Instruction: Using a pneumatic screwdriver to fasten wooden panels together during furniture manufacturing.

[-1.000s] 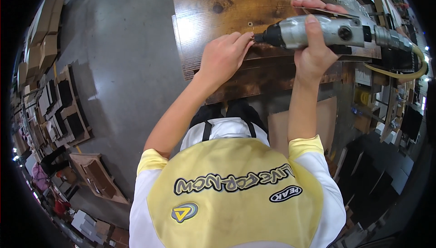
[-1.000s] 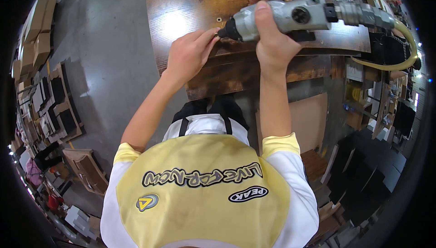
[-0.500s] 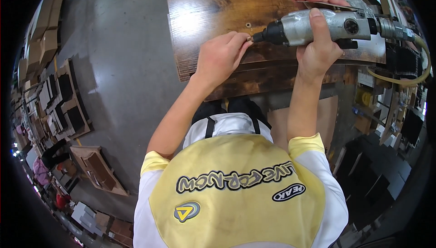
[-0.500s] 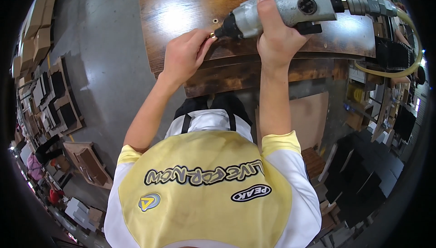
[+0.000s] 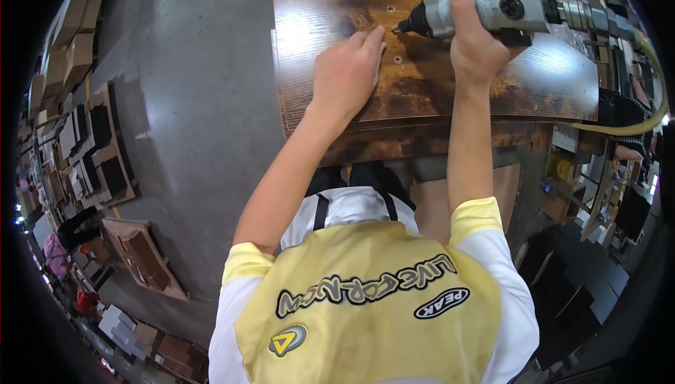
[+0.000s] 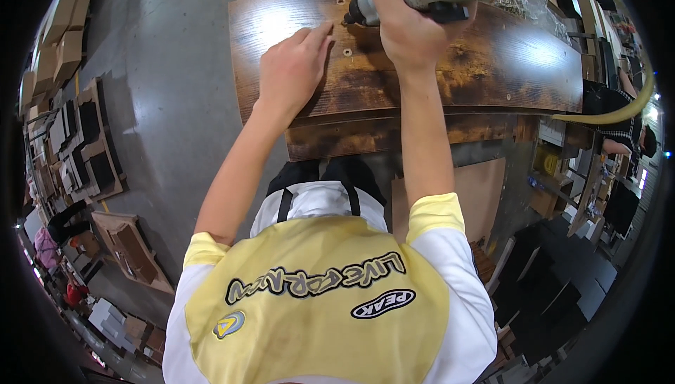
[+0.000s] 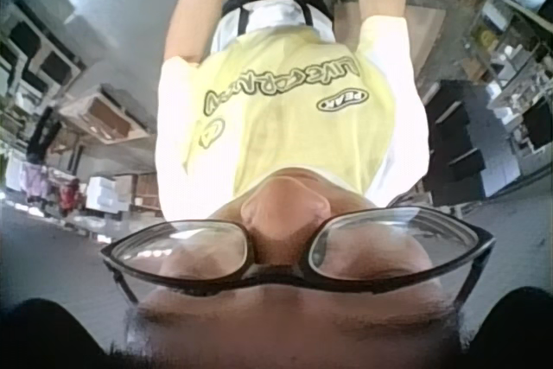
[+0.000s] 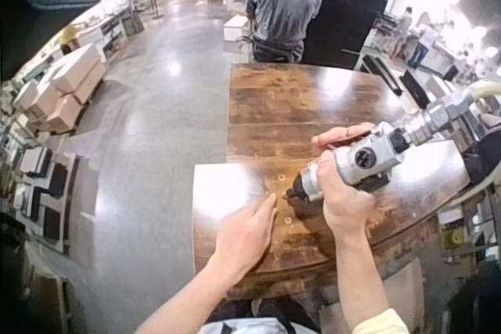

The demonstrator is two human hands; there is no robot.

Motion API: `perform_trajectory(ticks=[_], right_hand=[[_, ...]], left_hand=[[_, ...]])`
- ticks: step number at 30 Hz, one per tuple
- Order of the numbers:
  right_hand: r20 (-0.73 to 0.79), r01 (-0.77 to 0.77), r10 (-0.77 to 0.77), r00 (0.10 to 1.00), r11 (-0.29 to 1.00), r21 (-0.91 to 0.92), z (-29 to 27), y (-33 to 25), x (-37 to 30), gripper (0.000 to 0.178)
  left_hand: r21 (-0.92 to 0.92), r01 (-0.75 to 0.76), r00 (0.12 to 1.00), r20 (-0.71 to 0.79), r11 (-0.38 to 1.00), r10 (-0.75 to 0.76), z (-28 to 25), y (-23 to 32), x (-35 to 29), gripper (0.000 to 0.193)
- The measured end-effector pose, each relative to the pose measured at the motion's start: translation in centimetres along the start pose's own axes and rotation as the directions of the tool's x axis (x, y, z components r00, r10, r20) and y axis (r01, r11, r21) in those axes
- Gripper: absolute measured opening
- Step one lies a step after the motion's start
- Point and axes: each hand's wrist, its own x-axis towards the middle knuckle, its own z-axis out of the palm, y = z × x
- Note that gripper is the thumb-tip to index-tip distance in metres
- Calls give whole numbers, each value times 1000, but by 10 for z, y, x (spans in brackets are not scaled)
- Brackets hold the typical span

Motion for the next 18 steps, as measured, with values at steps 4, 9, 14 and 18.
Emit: perform_trajectory(ticks=[4,9,14,18], right_hand=[[-16,-74,74,997,997,-4,16,8,19,41],[160,53,-14,987,969,-241,15,19,31,42],[100,53,-42,994,993,-110,26,13,27,39],[74,-8,15,997,996,-94,23,12,26,40]], left_hand=[[-33,64,998,6,997,-64,-13,-5,-12,16],[-88,95,995,-29,992,-98,-12,-4,-11,12],[-142,101,993,-37,985,-108,-12,-4,-10,10],[-174,126,991,-24,977,-132,-14,-2,-9,10]])
